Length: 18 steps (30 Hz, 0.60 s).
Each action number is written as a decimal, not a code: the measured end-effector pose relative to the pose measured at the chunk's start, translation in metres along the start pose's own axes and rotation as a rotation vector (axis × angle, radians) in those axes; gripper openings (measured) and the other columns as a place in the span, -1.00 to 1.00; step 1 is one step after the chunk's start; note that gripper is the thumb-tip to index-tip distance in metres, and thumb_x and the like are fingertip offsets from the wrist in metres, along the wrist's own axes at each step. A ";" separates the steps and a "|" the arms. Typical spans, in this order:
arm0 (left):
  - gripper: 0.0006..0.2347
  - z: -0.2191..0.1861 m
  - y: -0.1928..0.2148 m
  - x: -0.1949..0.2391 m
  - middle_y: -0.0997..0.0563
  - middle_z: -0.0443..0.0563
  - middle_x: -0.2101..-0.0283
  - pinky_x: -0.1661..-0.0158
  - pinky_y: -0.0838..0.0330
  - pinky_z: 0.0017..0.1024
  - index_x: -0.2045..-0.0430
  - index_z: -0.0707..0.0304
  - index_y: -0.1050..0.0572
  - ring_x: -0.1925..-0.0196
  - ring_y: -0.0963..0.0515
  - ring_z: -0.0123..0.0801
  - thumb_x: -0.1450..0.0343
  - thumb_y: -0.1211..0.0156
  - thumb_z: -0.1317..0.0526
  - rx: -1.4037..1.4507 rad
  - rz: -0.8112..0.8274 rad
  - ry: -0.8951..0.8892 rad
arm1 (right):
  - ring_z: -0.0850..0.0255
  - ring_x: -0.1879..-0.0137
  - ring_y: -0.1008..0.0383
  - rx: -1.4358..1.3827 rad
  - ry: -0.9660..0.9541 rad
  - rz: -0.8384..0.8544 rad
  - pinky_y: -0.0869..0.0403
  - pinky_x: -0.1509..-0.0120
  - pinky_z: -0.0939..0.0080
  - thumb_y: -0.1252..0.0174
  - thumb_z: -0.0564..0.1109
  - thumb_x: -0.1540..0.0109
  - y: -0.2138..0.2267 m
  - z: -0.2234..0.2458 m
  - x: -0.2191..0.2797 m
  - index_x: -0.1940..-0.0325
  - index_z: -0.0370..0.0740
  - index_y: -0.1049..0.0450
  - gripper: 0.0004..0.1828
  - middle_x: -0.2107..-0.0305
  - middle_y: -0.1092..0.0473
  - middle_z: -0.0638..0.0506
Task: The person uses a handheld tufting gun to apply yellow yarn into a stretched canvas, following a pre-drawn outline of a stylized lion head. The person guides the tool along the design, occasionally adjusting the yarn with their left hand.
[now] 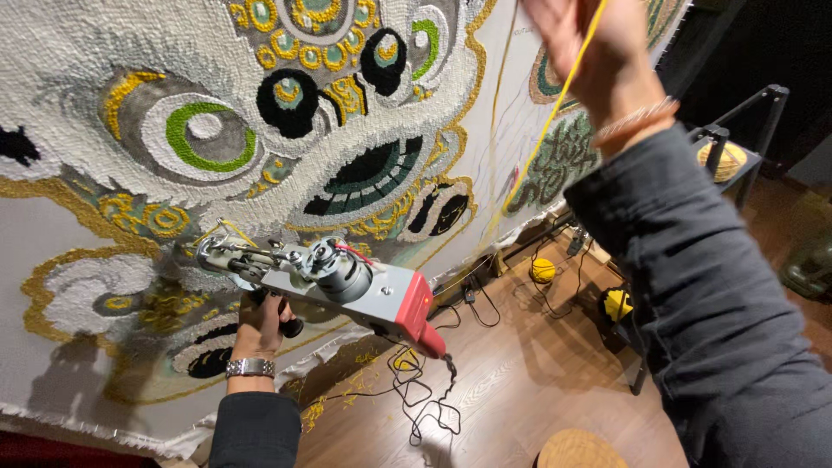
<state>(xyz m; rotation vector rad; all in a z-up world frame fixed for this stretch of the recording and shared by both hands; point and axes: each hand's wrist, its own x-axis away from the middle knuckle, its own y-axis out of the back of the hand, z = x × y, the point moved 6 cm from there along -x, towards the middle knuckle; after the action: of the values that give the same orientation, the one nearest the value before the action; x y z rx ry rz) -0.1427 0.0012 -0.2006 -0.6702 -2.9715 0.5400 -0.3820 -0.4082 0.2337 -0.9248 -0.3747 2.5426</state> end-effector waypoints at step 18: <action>-0.74 -0.044 -0.125 0.017 -0.74 -0.24 0.37 0.68 -0.15 -0.62 0.29 0.07 -0.66 0.73 -0.26 -0.63 -0.38 -0.18 -0.04 -0.130 -0.061 -0.006 | 0.17 -0.41 -0.31 0.277 -0.685 0.836 -0.34 -0.44 0.14 -0.27 -0.08 -0.19 0.062 -0.183 0.180 -0.47 -0.31 -0.15 -0.19 -0.33 -0.28 -0.14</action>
<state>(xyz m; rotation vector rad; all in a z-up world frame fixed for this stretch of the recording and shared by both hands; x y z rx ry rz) -0.2042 -0.0833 -0.1168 -0.5855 -3.0421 0.3474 -0.4042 -0.3601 -0.0247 -0.0409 0.2549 3.5118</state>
